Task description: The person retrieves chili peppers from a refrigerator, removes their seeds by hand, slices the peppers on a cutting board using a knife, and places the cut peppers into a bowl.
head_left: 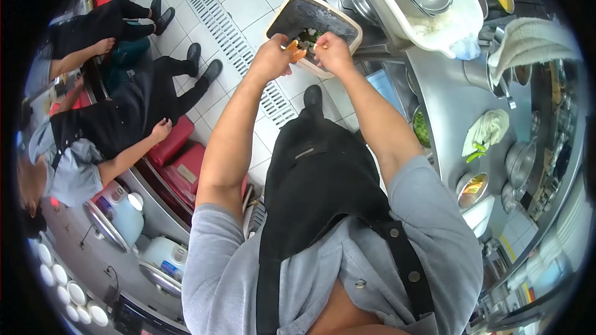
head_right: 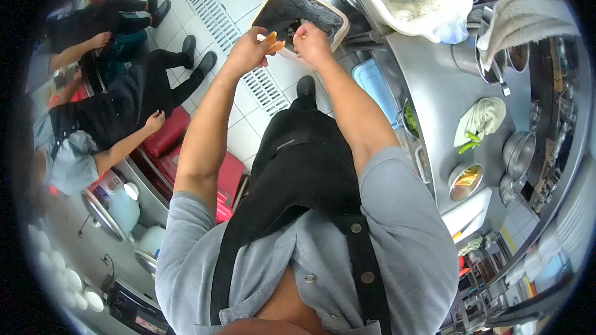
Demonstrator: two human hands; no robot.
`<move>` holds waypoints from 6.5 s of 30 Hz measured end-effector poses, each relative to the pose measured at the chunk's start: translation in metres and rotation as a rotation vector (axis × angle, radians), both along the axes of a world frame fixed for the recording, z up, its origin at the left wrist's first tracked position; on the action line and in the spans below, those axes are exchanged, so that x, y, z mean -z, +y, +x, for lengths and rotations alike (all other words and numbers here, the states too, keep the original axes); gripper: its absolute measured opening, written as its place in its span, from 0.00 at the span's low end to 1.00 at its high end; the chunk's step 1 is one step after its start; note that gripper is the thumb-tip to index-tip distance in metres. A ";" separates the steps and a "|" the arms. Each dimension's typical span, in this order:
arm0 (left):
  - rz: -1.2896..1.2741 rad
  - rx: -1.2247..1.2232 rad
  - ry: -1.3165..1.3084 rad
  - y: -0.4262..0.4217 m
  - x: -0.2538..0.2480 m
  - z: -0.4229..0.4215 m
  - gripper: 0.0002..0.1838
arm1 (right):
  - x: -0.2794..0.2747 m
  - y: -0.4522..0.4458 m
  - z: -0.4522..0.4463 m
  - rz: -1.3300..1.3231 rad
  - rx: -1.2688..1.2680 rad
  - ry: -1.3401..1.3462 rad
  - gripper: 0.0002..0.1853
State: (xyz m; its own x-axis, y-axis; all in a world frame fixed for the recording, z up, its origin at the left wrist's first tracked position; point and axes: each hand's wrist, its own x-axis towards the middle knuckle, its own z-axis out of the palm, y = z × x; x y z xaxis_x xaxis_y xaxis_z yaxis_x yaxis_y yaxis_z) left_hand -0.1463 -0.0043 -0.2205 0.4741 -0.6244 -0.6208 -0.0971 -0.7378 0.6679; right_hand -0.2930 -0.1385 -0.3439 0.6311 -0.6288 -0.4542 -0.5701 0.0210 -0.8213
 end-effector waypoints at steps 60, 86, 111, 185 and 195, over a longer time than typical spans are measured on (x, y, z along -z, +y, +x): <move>-0.947 0.626 -0.445 -0.211 -0.058 -0.639 0.13 | -0.245 0.036 -0.785 -0.405 1.317 -0.540 0.03; -0.765 0.972 -0.497 -0.200 -0.118 -0.689 0.15 | -0.181 0.111 -1.016 -0.306 1.340 0.970 0.22; -0.749 1.046 -0.360 -0.093 -0.039 -0.966 0.22 | -0.244 0.191 -0.989 -0.237 0.730 0.220 0.40; -0.905 0.952 -0.323 -0.079 -0.035 -0.926 0.07 | -0.214 0.178 -0.952 -0.335 0.468 0.416 0.44; -0.994 0.838 -0.513 -0.083 -0.074 -0.877 0.16 | -0.223 0.163 -0.945 -0.387 0.572 0.269 0.44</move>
